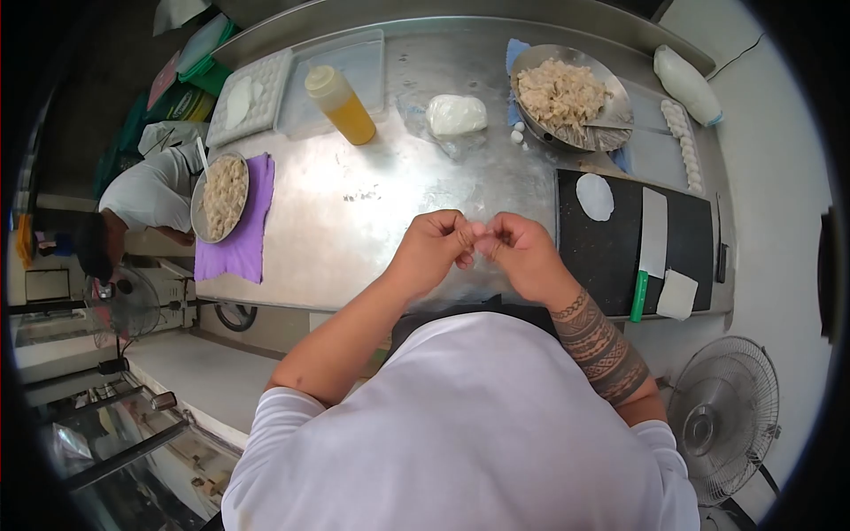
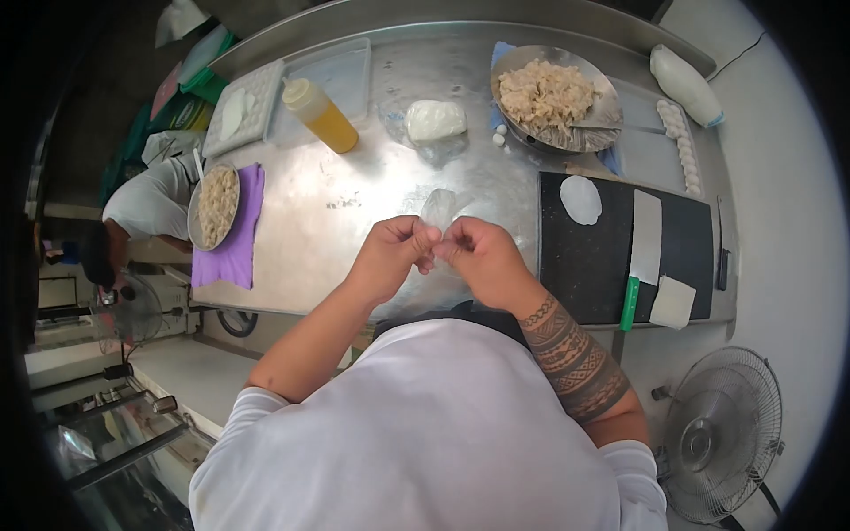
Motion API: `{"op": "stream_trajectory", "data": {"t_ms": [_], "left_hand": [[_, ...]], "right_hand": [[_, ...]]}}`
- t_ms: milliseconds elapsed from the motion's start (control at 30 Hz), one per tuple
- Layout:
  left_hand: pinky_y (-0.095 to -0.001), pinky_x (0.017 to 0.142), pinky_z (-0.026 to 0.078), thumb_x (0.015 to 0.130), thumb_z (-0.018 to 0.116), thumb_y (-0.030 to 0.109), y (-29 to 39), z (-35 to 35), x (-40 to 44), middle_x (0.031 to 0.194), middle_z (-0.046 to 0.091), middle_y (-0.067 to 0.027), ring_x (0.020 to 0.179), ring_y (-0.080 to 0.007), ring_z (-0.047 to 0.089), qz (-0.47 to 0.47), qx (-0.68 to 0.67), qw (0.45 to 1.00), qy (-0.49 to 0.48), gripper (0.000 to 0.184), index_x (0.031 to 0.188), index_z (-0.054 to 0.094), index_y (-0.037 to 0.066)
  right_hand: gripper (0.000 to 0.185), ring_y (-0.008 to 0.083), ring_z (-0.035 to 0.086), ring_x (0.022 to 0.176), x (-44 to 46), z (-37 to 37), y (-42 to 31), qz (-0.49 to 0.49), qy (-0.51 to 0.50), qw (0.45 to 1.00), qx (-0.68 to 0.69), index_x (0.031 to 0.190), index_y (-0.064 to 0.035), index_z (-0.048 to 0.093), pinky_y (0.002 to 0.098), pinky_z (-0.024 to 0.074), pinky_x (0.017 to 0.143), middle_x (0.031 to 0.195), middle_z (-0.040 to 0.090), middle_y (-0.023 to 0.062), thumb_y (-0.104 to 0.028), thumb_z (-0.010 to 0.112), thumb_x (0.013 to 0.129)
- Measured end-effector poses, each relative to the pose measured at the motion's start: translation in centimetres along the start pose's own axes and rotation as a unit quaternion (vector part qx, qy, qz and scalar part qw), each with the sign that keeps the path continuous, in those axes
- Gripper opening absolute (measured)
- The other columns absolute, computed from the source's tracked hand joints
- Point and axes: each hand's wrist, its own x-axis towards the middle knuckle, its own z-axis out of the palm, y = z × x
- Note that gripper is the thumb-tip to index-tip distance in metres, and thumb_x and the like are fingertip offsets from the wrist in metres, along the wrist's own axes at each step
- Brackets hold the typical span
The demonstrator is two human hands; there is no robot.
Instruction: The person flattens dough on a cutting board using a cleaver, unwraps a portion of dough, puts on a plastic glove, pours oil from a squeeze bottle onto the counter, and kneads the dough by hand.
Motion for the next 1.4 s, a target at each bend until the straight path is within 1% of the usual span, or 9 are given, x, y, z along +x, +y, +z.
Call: {"op": "stream_trajectory", "data": {"t_ms": [267, 433, 500, 667, 767, 933, 1167, 1267, 1400], "left_hand": [[-0.0366, 0.057, 0.048, 0.102, 0.066, 0.026, 0.8, 0.3, 0.3, 0.062, 0.058, -0.0129, 0.056, -0.0223, 0.057, 0.068, 0.432, 0.894, 0.097, 0.040, 0.071, 0.060, 0.000], [-0.0463, 0.063, 0.050, 0.101, 0.061, 0.022, -0.7, 5.3, -0.4, 0.074, 0.063, -0.0201, 0.068, -0.0404, 0.062, 0.233, 0.421, 0.875, 0.051, 0.030, 0.079, 0.064, 0.001], [-0.0483, 0.065, 0.051, 0.098, 0.061, 0.020, -0.2, 7.3, -1.8, 0.078, 0.065, -0.0182, 0.072, -0.0405, 0.065, 0.264, 0.415, 0.871, 0.001, 0.023, 0.081, 0.065, 0.004], [-0.0476, 0.065, 0.053, 0.095, 0.061, 0.017, -1.6, 9.8, -2.9, 0.081, 0.066, -0.0132, 0.074, -0.0375, 0.066, 0.254, 0.489, 0.833, -0.037, 0.017, 0.084, 0.065, 0.006], [-0.0468, 0.067, 0.054, 0.093, 0.062, 0.016, -1.8, 10.9, -2.9, 0.084, 0.067, -0.0119, 0.077, -0.0357, 0.067, 0.276, 0.490, 0.826, -0.029, 0.014, 0.084, 0.065, 0.006], [-0.0452, 0.069, 0.055, 0.090, 0.064, 0.014, -2.7, 12.8, -3.3, 0.087, 0.067, -0.0103, 0.082, -0.0331, 0.068, 0.251, 0.521, 0.797, -0.173, 0.010, 0.086, 0.065, 0.005], [-0.0465, 0.070, 0.054, 0.089, 0.067, 0.017, -3.2, 14.1, -1.1, 0.083, 0.067, -0.0115, 0.080, -0.0346, 0.066, 0.293, 0.481, 0.781, -0.268, 0.014, 0.084, 0.065, 0.005], [-0.0464, 0.072, 0.054, 0.089, 0.068, 0.018, -3.1, 12.7, 1.0, 0.080, 0.068, -0.0124, 0.080, -0.0358, 0.066, 0.192, 0.487, 0.765, -0.376, 0.014, 0.083, 0.066, 0.005], [-0.0402, 0.082, 0.055, 0.084, 0.075, 0.014, 0.5, 7.3, 6.5, 0.086, 0.071, -0.0113, 0.088, -0.0310, 0.070, 0.128, 0.429, 0.799, -0.401, 0.012, 0.089, 0.069, 0.005]], "right_hand": [[0.011, 0.0157, 0.057, 0.065, -2.4, -1.8, -0.7, -0.108, 0.233, 0.951, -0.173, 0.102, -0.0026, 0.065, 0.0305, 0.0498, 0.065, 0.074, 0.060, 0.0055, -0.012, 0.068, 0.097], [0.036, 0.0225, 0.062, 0.067, -4.9, -1.6, -0.9, -0.120, 0.024, 0.976, -0.179, 0.134, -0.0005, 0.061, 0.0351, 0.0514, 0.065, 0.078, 0.064, 0.0084, -0.015, 0.060, 0.101], [0.047, 0.0224, 0.065, 0.071, -4.4, -2.8, 0.7, 0.065, 0.037, 0.995, 0.070, 0.147, 0.0006, 0.051, 0.0363, 0.0512, 0.065, 0.084, 0.069, 0.0081, -0.013, 0.057, 0.102], [0.072, 0.0230, 0.062, 0.119, -4.6, -3.1, 1.9, 0.067, 0.122, 0.921, 0.363, 0.165, -0.0009, 0.014, 0.0308, 0.0527, 0.090, 0.138, 0.058, 0.0219, -0.003, 0.050, 0.103], [0.080, 0.0307, 0.049, 0.139, -5.0, -3.6, 7.6, -0.066, 0.010, 0.987, 0.144, 0.168, -0.0140, 0.009, 0.0401, 0.0399, 0.116, 0.155, 0.041, 0.0234, -0.015, 0.058, 0.105], [0.036, 0.0302, 0.054, 0.133, -4.2, -6.4, 4.4, 0.014, 0.000, 0.764, 0.645, 0.138, -0.0082, 0.054, 0.0377, 0.0390, 0.118, 0.136, 0.056, 0.0189, -0.019, 0.063, 0.104], [0.034, 0.0315, 0.071, 0.092, -1.2, -5.4, 10.8, 0.017, 0.139, 0.969, 0.205, 0.100, -0.0054, 0.063, 0.0486, 0.0576, 0.090, 0.097, 0.071, 0.0127, -0.039, 0.060, 0.106], [0.052, 0.0321, 0.074, 0.091, -2.3, -7.3, 8.2, 0.107, 0.053, 0.825, 0.552, 0.097, -0.0067, 0.066, 0.0453, 0.0604, 0.084, 0.095, 0.071, 0.0113, -0.054, 0.048, 0.107], [0.070, 0.0333, 0.073, 0.083, -4.1, -10.1, 7.4, 0.050, 0.107, 0.862, 0.492, 0.095, -0.0038, 0.067, 0.0453, 0.0602, 0.081, 0.084, 0.072, 0.0150, -0.068, 0.040, 0.104]]}}
